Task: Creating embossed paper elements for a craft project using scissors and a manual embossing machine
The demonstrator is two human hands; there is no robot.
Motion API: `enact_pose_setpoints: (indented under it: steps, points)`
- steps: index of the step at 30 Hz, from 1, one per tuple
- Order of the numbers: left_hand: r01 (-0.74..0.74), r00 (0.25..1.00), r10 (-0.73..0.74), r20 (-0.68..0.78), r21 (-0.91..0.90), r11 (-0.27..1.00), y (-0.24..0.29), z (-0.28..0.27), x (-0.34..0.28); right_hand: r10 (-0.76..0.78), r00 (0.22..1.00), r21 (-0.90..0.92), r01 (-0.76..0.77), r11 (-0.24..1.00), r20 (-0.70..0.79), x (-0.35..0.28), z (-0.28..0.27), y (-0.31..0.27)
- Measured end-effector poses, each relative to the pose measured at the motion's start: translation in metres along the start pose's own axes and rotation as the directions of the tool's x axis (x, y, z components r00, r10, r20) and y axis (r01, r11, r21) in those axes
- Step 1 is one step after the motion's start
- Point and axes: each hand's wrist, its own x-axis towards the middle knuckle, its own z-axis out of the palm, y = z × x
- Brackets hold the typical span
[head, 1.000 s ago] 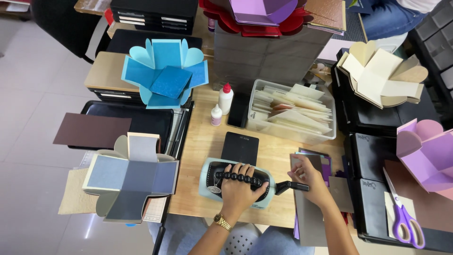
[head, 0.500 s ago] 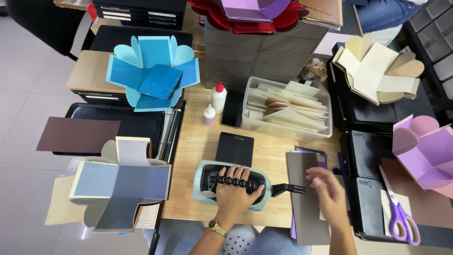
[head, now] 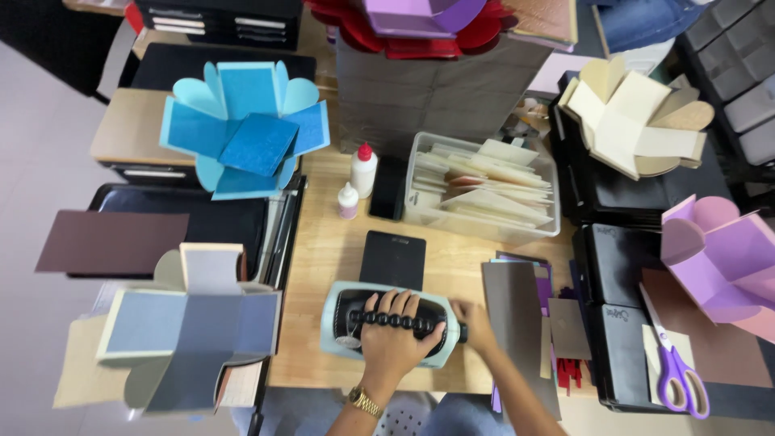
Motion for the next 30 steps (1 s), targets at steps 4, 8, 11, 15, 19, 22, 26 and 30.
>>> enact_pose_setpoints:
  steps: [4, 8, 11, 15, 19, 22, 26, 30]
  points:
    - [-0.011, 1.000, 0.011, -0.003, -0.025, 1.000, 0.000, 0.000, 0.005, 0.179, 0.982, 0.097, -0.184, 0.978, 0.059, -0.047, 0.006, -0.002]
    - [-0.023, 0.998, 0.025, 0.065, -0.042, 0.999, 0.002, -0.005, -0.013, 0.011, 0.951, 0.431, -0.151, 0.889, 0.310, -0.039, -0.029, -0.044]
    - [-0.046, 0.997, 0.050, 0.063, -0.075, 0.996, 0.004, -0.007, -0.037, 0.386, 0.798, 0.545, -0.600, 0.586, 0.463, -0.015, -0.049, -0.081]
    - [-0.047, 0.999, 0.047, 0.020, -0.011, 0.999, 0.006, -0.012, -0.065, 0.210, 0.779, 0.475, -0.546, 0.690, 0.590, 0.014, -0.026, -0.095]
    - [-0.034, 0.996, 0.039, -0.085, 0.057, 0.998, 0.011, -0.021, -0.076, 0.072, 0.853, 0.590, -0.416, 0.692, 0.517, 0.031, 0.023, -0.064]
    - [-0.075, 0.995, 0.079, -0.062, 0.066, 0.995, 0.008, -0.020, -0.083, 0.082, 0.956, 0.749, -0.273, 0.603, 0.282, 0.034, 0.013, -0.070]
    - [-0.088, 0.995, 0.091, -0.041, 0.065, 0.994, 0.009, -0.017, -0.077, 0.210, 0.975, 0.821, -0.066, 0.567, -0.067, 0.033, -0.045, -0.065]
    - [-0.089, 0.995, 0.090, -0.041, 0.021, 0.996, 0.009, -0.017, -0.053, 0.404, 0.896, 0.956, 0.067, 0.284, -0.183, -0.011, -0.106, -0.075]
